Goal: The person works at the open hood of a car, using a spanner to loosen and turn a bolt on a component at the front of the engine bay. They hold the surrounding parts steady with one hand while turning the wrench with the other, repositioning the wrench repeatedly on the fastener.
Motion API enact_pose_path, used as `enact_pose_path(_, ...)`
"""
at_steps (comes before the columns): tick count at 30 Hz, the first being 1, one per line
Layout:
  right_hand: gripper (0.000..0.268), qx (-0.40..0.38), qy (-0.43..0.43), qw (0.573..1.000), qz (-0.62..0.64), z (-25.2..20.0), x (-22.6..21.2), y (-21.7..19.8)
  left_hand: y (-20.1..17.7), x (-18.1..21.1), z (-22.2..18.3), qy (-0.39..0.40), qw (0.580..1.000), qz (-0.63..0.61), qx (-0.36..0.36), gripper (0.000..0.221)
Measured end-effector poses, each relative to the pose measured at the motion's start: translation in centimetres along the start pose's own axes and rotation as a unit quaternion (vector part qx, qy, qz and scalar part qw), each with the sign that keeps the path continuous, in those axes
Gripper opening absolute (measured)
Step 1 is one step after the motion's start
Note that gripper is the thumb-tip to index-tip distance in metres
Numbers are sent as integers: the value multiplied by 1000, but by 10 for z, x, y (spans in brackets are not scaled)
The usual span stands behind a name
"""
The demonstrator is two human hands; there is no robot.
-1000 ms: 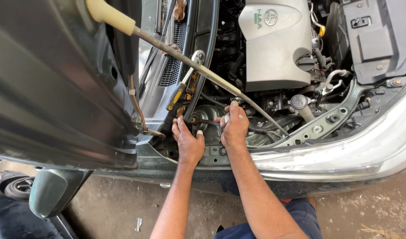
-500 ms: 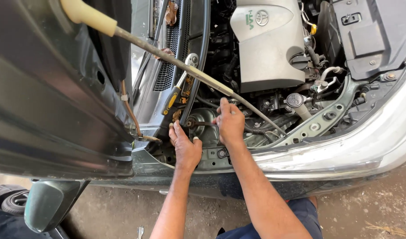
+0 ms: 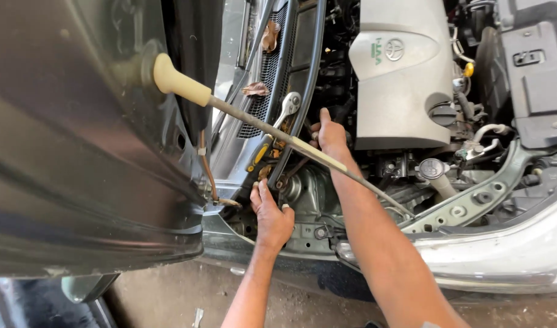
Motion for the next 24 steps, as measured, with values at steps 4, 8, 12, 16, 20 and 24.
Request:
enact_pose_path(4,58,1,-47,998,30,-49,-16,10,4,-3,2,20,1000,4,15,89)
enact_pose_path(8,54,-20,-42,997,67,-28,-35,16,3,-4,-3,31,999,-7,24,89)
enact_pose_path(12,52,-22,-32,998,57,-69,-62,18,-1,1,0,-32,999,-1,-10,91)
enact_pose_path(16,49,-27,-98,992,72,-92,-42,7,3,-4,0,9,1000,-25,5,87)
enact_pose_path(20,47,-11,-140,986,93,-108,-13,-16,1,-1,-6,3,1000,-12,0,88)
enact_pose_path(24,41,-12,-146,976,162,-115,14,-31,1,-1,-3,27,999,-13,11,87)
Point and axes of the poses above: each hand's wrist, its own z-axis towards the middle knuckle, its own y-axis out of the palm, x = y × z, the point moved 1 cm from there along z, towards the middle knuckle, and after that the axes turned 3 degrees about y, right-handed, at the moved point
